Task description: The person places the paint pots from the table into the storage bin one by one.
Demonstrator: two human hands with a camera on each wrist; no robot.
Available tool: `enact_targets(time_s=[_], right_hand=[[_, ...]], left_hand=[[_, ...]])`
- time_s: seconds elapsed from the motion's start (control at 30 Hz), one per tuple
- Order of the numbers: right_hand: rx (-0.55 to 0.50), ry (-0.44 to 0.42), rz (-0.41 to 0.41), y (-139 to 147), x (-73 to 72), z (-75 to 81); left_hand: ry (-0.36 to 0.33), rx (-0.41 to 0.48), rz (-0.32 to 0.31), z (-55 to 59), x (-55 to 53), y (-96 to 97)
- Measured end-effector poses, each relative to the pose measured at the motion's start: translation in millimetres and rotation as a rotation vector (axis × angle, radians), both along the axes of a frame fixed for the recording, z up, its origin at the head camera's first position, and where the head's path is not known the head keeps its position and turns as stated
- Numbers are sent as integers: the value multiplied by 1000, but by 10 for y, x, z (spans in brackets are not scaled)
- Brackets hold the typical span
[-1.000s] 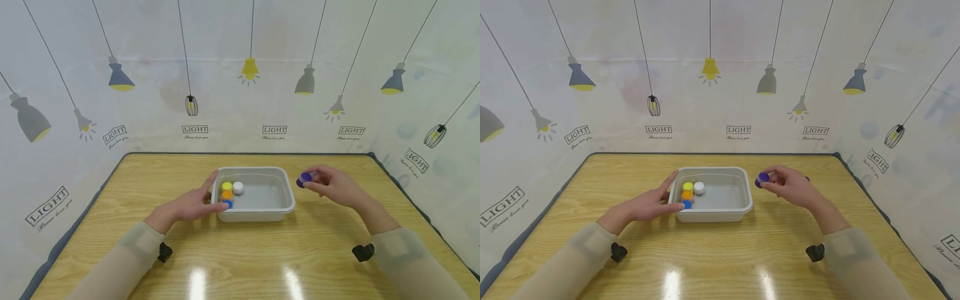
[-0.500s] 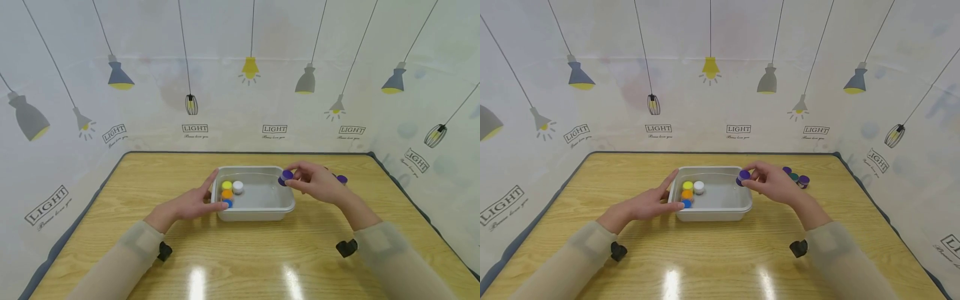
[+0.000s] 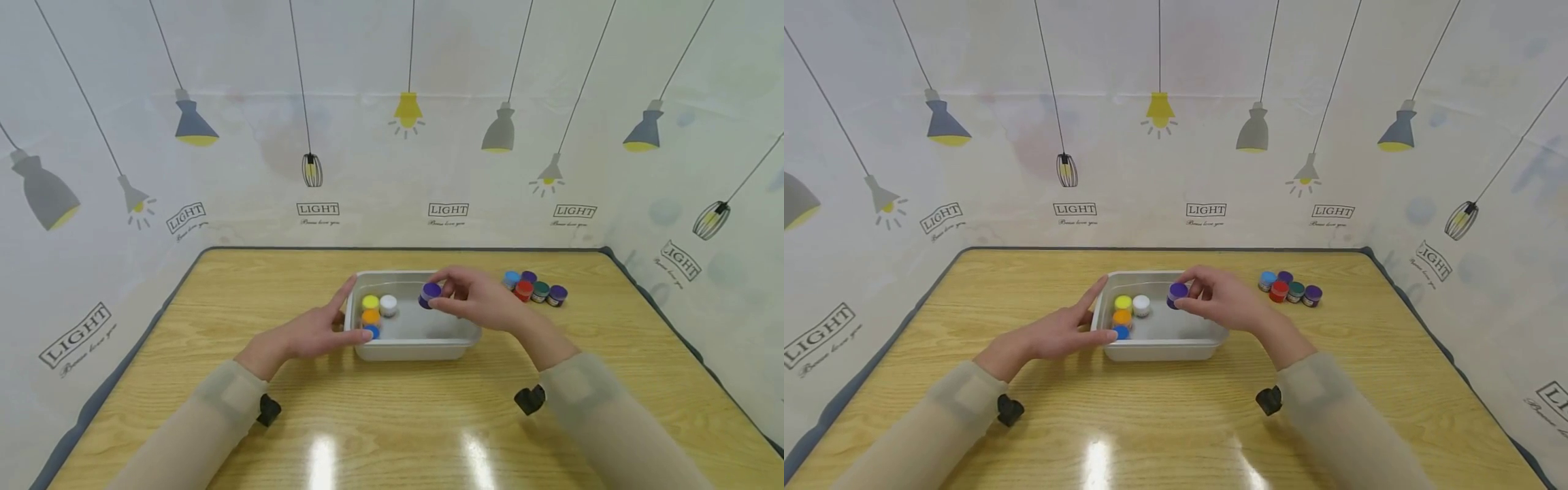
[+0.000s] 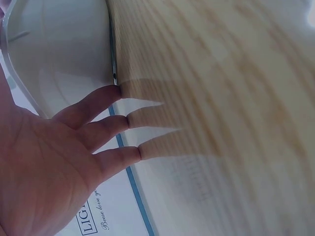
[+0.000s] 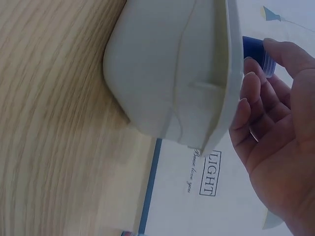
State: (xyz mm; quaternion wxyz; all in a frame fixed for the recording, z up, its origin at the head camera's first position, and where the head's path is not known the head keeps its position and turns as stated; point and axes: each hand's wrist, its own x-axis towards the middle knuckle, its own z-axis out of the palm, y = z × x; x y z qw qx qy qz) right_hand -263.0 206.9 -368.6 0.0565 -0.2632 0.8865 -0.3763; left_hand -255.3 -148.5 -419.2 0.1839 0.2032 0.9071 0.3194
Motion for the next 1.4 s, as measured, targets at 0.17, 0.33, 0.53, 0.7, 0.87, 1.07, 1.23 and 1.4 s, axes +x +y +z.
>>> enact_targets(time_s=[0.17, 0.33, 0.53, 0.7, 0.87, 1.07, 1.23, 1.4], right_hand=[[34, -22, 7, -129, -56, -45], [51, -54, 9, -253, -110, -102], [42, -70, 15, -366, -175, -181], [27, -54, 33, -472, -184, -182], [29, -66, 38, -557, -220, -219], [8, -92, 34, -610, -262, -283], [-17, -124, 13, -621, -299, -354], [-13, -133, 9, -629, -318, -373]], left_hand=[[-5, -5, 5, 1, 8, -2], [-7, 7, 1, -1, 7, -8], [2, -1, 3, 9, -8, 0], [-9, -3, 4, 19, -12, -6], [-15, 2, -1, 12, -8, -12], [-15, 1, -3, 2, 0, -3], [-20, 7, 1, 6, 3, 12], [-21, 11, 3, 26, 8, 7]])
